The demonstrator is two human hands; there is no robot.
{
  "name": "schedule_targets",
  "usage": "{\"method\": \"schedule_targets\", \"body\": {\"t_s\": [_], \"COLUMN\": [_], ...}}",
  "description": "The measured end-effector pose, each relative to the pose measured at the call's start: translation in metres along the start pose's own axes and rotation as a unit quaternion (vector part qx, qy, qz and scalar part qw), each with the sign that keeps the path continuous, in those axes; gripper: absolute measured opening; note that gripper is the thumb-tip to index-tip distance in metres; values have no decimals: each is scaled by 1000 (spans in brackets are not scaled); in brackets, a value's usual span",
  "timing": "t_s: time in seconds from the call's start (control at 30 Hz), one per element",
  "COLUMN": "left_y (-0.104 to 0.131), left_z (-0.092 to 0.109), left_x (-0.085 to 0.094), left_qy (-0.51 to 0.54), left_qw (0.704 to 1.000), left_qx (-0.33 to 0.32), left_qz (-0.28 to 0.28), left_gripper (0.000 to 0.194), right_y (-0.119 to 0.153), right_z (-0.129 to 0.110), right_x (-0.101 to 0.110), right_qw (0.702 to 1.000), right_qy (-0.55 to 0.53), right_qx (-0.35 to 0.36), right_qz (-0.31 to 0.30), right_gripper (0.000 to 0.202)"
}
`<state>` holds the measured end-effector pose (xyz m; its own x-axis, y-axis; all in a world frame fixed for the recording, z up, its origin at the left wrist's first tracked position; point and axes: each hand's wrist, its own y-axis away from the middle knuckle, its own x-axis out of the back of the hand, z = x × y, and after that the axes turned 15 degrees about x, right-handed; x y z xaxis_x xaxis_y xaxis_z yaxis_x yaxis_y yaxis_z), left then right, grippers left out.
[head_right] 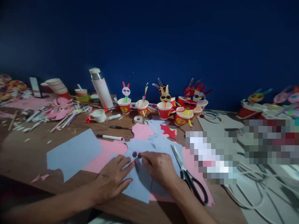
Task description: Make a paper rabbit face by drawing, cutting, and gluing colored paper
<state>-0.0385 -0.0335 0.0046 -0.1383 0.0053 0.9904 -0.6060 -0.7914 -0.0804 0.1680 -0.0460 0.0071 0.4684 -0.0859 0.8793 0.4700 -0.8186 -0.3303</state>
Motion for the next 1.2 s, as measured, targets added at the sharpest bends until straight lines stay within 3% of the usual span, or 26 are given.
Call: {"method": "schedule_targets", "body": {"t_s": [0.07, 0.23, 0.5, 0.73, 1.03, 1.2], "left_y": [1, 2, 1, -3, -8, -11], "left_z": [1, 2, -2, -10, -29, -29], "left_x": [3, 6, -3, -11, -30, -31], "left_qy": [8, 12, 21, 36, 44, 77], "left_qw": [1000, 1000, 998, 998, 987, 990], "left_qx": [-6, -5, -7, -12, -80, -72], "left_qz": [4, 19, 51, 45, 132, 94], "left_gripper": [39, 35, 37, 39, 44, 40], "right_y": [-1, -3, -8, -15, -17, -14], "right_z": [1, -7, -17, -15, -9, -2], "right_x": [2, -5, -16, -20, -26, -18], "right_qw": [1000, 1000, 995, 995, 993, 994], "right_qy": [1, 17, 72, 54, 47, -4], "right_qx": [-13, -13, -67, -86, -94, -92], "right_qz": [24, 12, -11, -22, -57, -59], "right_gripper": [21, 15, 6, 3, 12, 6]}}
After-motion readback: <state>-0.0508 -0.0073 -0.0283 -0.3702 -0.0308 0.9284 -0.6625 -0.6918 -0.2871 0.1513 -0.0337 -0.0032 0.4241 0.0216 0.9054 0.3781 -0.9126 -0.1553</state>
